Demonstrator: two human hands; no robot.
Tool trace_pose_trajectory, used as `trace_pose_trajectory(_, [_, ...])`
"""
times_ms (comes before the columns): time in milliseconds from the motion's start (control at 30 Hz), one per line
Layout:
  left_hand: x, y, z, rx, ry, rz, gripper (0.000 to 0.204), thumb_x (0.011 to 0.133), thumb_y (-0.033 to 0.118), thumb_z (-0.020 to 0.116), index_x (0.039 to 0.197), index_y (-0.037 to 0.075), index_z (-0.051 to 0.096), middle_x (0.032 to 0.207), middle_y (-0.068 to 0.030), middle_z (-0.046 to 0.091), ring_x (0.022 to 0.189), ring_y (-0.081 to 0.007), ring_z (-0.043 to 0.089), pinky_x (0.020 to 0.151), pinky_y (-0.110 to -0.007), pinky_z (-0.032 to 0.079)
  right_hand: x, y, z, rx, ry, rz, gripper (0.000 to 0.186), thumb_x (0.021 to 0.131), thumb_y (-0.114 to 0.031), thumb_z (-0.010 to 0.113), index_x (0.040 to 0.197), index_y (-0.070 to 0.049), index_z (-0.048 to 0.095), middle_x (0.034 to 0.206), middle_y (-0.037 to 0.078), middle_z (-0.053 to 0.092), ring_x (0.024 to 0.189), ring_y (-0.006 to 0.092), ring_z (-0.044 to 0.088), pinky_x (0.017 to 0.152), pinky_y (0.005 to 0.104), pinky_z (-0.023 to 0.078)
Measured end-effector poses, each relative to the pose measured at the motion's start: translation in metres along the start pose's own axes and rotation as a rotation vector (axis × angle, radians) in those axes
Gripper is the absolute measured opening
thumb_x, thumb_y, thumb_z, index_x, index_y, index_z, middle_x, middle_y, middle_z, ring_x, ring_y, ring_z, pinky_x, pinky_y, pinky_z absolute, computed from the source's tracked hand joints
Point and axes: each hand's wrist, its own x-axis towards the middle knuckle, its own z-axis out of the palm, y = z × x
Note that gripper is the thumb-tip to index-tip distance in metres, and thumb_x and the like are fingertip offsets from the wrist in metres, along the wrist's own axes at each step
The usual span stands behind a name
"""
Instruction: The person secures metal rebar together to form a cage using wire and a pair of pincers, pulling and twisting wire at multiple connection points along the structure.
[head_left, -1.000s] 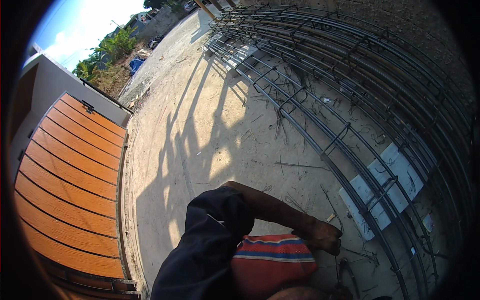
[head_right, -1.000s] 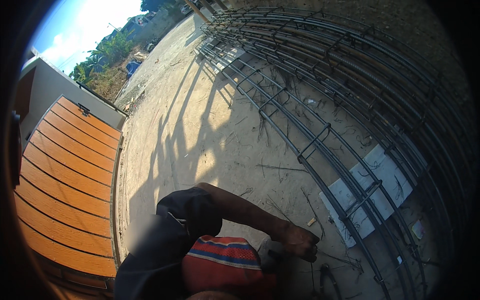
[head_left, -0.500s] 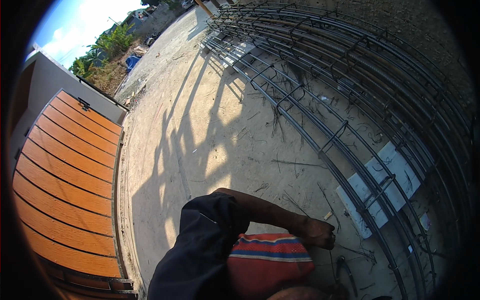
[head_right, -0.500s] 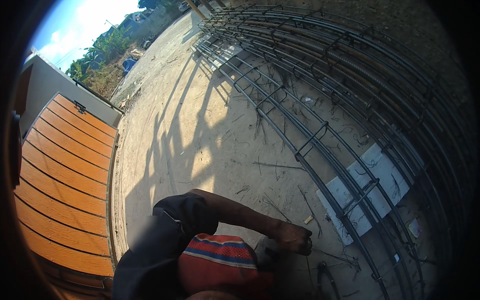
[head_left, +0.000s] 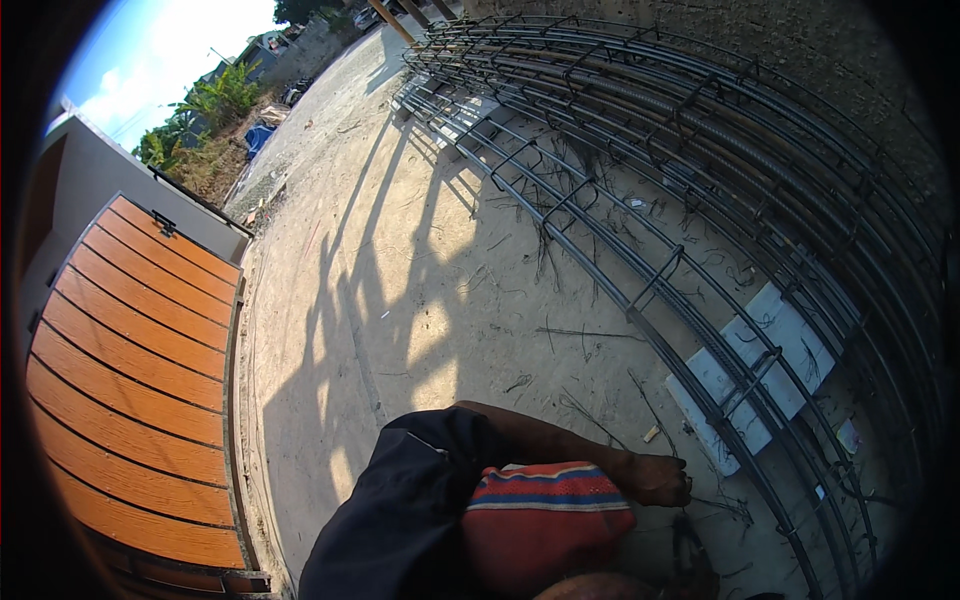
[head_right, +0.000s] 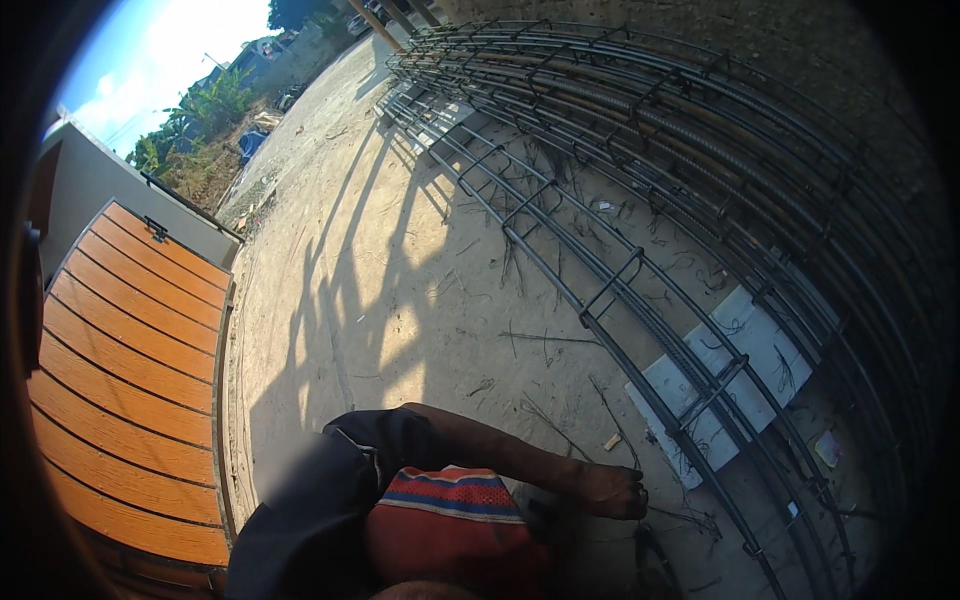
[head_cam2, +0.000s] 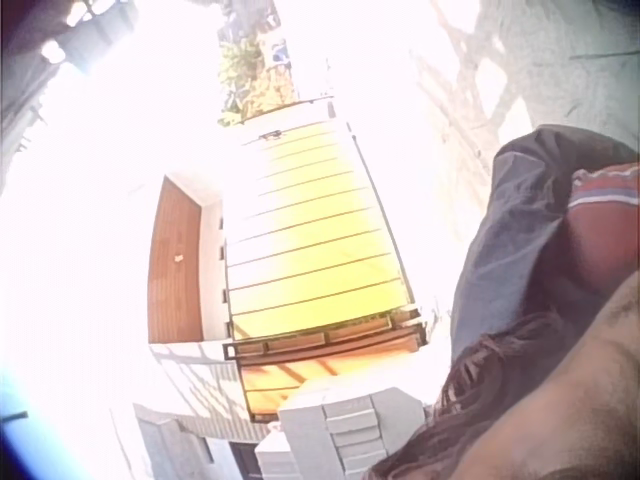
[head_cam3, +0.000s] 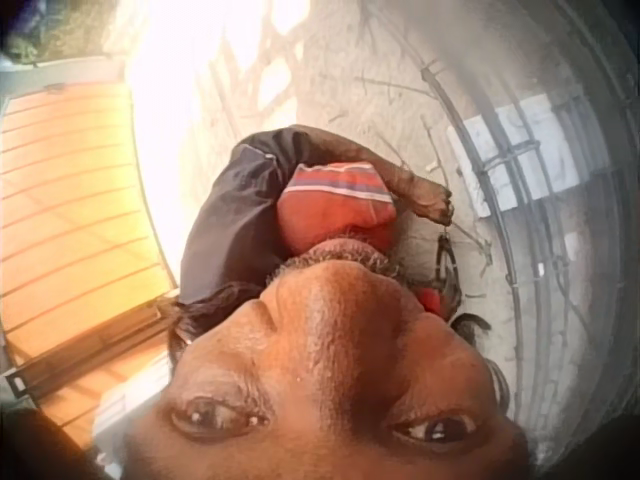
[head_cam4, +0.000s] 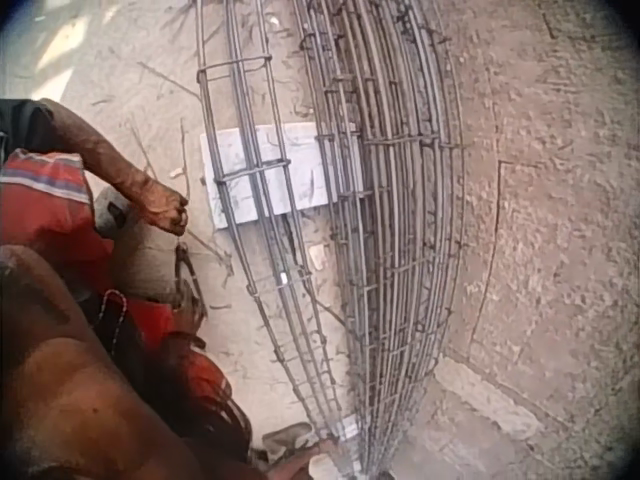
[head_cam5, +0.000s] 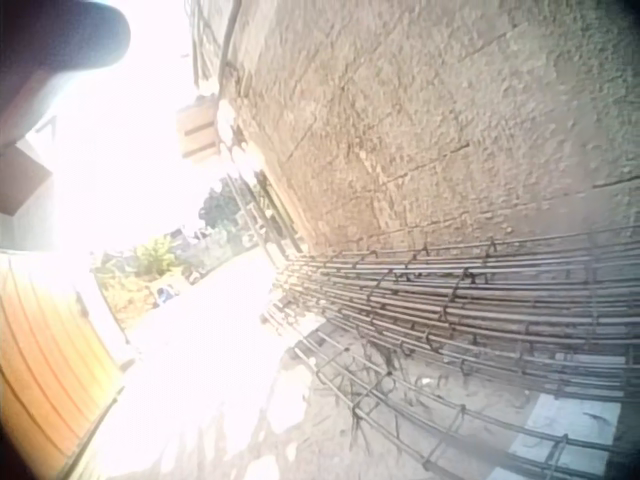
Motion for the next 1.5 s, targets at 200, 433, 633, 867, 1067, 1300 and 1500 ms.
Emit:
trace_pose_trajectory(200, [0.013,0.004,-0.004,0.001,0.012,-0.105,0.012,0.075,0.015,0.054,0.076,0.003,0.051,0.073,-0.0112,0.056,0.068,-0.0279,0.058,0.065,-0.040,0.044,0.046,-0.050,-0.069,-0.095,0.563,0.006,0.050,0.076,-0.048,0.064,0.115,-0.018,0.061,0.118,0.014,0.055,0.096,0.0342,0.055,0.082,0.0497,0.044])
trace_pose_trajectory(433, [0.027,0.021,0.007,-0.148,-0.071,-0.055,0.023,0.074,0.011,0.053,0.094,0.002,0.054,0.076,-0.0113,0.056,0.073,-0.0270,0.059,0.067,-0.039,0.044,0.016,-0.043,-0.040,0.357,0.326,0.106,0.024,0.080,-0.017,0.060,0.100,-0.006,0.065,0.082,0.014,0.058,0.067,0.0299,0.056,0.057,0.0409,0.044])
trace_pose_trajectory(633, [0.046,0.027,0.006,-0.395,0.124,-0.166,0.039,0.081,0.011,0.056,0.118,0.002,0.049,0.094,-0.0144,0.063,0.083,-0.0292,0.063,0.072,-0.040,0.049,0.019,-0.049,-0.083,0.386,0.307,0.435,0.015,0.082,-0.008,0.058,0.094,-0.004,0.066,0.074,0.014,0.061,0.061,0.0287,0.060,0.055,0.0373,0.048])
trace_pose_trajectory(867, [0.061,0.036,0.041,-0.876,0.133,-0.746,0.038,0.087,0.020,0.060,0.116,-0.004,0.053,0.095,-0.0136,0.066,0.077,-0.0201,0.066,0.065,-0.029,0.051,-0.015,-0.019,-0.096,0.427,0.437,0.804,0.017,0.085,-0.013,0.061,0.097,-0.001,0.066,0.074,0.008,0.064,0.058,0.0096,0.053,0.054,0.0242,0.042])
trace_pose_trajectory(1067, [0.095,0.045,0.059,-1.165,0.258,-0.860,0.040,0.087,0.020,0.061,0.117,-0.003,0.051,0.097,-0.0119,0.063,0.079,-0.0172,0.064,0.067,-0.028,0.050,-0.028,-0.007,-0.103,0.343,0.578,0.883,0.015,0.085,-0.010,0.062,0.097,-0.001,0.067,0.073,0.006,0.062,0.058,0.0066,0.049,0.052,0.0224,0.039])
trace_pose_trajectory(1300, [0.121,0.052,0.061,-0.915,0.379,-0.791,0.032,0.082,0.015,0.065,0.109,0.001,0.055,0.104,-0.0121,0.060,0.076,-0.0193,0.062,0.064,-0.031,0.049,-0.018,-0.006,-0.112,0.288,0.611,0.760,0.014,0.084,-0.007,0.064,0.096,-0.001,0.067,0.069,0.007,0.062,0.054,0.0063,0.049,0.049,0.0217,0.038])
trace_pose_trajectory(1500, [0.139,0.054,0.041,-0.349,0.537,-0.125,0.030,0.075,0.009,0.071,0.102,0.004,0.060,0.102,-0.0132,0.060,0.079,-0.0221,0.061,0.064,-0.031,0.049,-0.014,0.002,-0.150,0.068,0.642,0.599,0.012,0.081,-0.005,0.065,0.093,-0.003,0.068,0.067,0.005,0.062,0.051,0.0090,0.051,0.046,0.0237,0.038])
